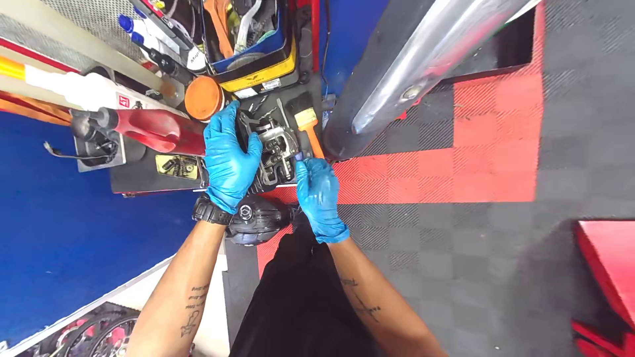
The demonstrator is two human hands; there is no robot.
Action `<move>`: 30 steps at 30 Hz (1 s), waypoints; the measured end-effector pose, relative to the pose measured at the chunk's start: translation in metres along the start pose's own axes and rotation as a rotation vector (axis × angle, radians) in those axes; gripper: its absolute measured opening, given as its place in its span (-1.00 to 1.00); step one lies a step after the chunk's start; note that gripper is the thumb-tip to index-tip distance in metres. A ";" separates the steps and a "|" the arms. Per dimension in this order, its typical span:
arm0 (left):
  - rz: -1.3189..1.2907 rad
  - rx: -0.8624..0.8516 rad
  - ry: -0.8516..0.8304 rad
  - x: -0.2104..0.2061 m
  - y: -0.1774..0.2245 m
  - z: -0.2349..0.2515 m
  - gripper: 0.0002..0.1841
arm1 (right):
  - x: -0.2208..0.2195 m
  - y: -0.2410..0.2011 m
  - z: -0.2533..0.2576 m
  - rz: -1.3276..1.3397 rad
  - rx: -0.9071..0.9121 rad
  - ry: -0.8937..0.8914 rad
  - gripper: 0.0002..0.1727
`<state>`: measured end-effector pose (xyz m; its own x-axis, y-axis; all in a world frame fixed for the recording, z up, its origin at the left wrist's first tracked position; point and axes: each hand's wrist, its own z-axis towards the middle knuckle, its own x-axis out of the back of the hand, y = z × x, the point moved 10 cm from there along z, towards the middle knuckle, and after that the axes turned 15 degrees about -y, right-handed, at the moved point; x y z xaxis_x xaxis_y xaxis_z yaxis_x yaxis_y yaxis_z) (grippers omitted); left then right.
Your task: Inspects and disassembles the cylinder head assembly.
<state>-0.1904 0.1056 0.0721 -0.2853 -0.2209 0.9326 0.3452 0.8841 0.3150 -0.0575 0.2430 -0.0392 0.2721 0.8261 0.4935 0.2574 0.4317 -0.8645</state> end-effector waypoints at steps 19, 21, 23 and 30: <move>0.008 0.006 -0.003 -0.001 0.002 0.000 -0.34 | -0.041 -0.001 -0.016 0.960 0.072 -0.091 -0.66; 0.016 -0.002 -0.004 -0.001 0.003 -0.001 -0.33 | -0.042 0.000 -0.017 0.969 0.074 -0.094 -0.67; 0.014 0.007 -0.005 0.000 0.003 0.000 -0.33 | -0.039 0.000 -0.015 0.962 0.071 -0.099 -0.67; 0.004 0.024 -0.011 0.000 0.000 0.002 -0.33 | -0.038 -0.007 -0.014 0.838 0.105 -0.247 -0.66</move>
<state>-0.1924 0.1063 0.0719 -0.2937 -0.2128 0.9319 0.3249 0.8947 0.3066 -0.0564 0.2040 -0.0505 0.1213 0.9354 -0.3320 -0.0268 -0.3313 -0.9432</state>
